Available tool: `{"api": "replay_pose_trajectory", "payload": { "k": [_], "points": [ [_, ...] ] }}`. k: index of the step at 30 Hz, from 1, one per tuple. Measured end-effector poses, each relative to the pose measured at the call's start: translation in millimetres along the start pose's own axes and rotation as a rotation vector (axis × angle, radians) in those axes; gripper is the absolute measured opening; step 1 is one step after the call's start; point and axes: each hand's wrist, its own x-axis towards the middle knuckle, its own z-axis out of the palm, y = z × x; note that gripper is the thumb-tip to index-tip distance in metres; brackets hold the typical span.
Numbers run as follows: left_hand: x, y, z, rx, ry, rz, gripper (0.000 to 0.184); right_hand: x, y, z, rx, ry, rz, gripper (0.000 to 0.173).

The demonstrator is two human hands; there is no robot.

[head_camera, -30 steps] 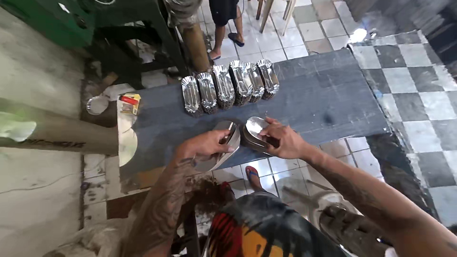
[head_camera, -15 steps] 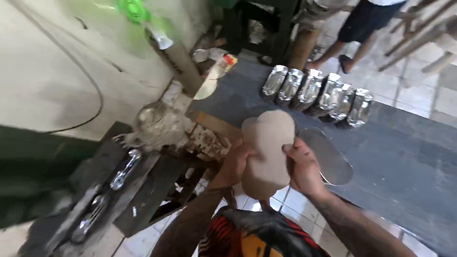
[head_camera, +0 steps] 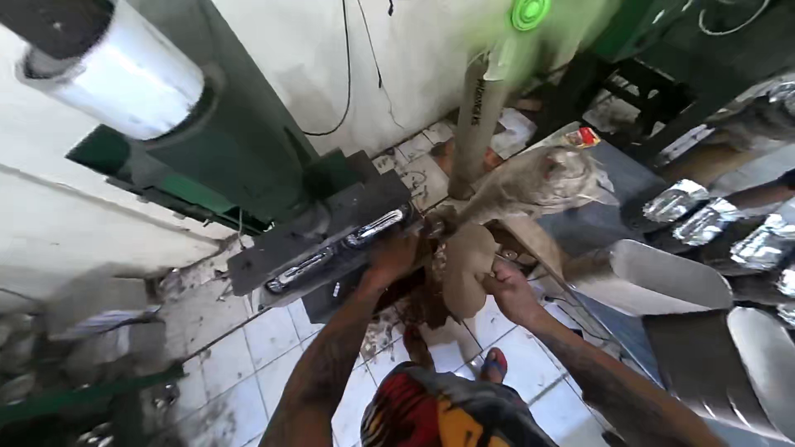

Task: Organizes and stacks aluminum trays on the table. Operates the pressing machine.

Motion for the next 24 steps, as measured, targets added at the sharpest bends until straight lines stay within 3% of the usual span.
{"api": "replay_pose_trajectory", "payload": {
  "k": [2, 5, 7, 10, 13, 16, 19, 22, 24],
  "points": [
    [33.4, -38.5, -14.2, 0.226, 0.074, -0.064, 0.078, 16.7, 8.3, 11.8, -0.312, 0.038, -0.161, 0.029],
    [8.3, -58.8, -35.7, 0.25, -0.04, 0.125, 0.052, 38.2, 0.5, 35.0, -0.716, 0.035, -0.403, 0.03],
    [-38.0, -70.2, -57.6, 0.286, -0.183, 0.28, 0.042, 57.8, -10.1, 54.7, -0.966, -0.168, -0.531, 0.026],
    [-60.6, -136.6, -91.9, 0.389, -0.386, 0.197, 0.049, 106.9, 2.5, 96.0, -1.162, -0.494, -0.732, 0.026],
    [-62.6, -196.7, -108.1, 0.413, -0.353, 0.291, 0.045, 157.9, 21.3, 136.9, -1.265, -0.684, -0.646, 0.035],
    [-114.6, -167.0, -122.5, 0.431, -0.32, 0.451, 0.032, 171.4, 9.4, 163.8, -1.328, -0.785, -0.483, 0.04],
    [-186.1, -125.8, -118.2, 0.051, -0.378, 0.521, 0.04, 150.5, 6.7, 192.1, -1.275, -0.845, -0.454, 0.04],
    [-220.8, -94.7, -107.2, -0.238, -0.585, 0.387, 0.034, 130.7, 23.5, 287.7, -1.093, -0.811, -0.627, 0.029],
    [-235.1, -78.7, -106.8, -0.336, -0.595, 0.214, 0.06, 125.7, 1.9, 335.8, -1.14, -0.963, -0.563, 0.027]
  ]
}}
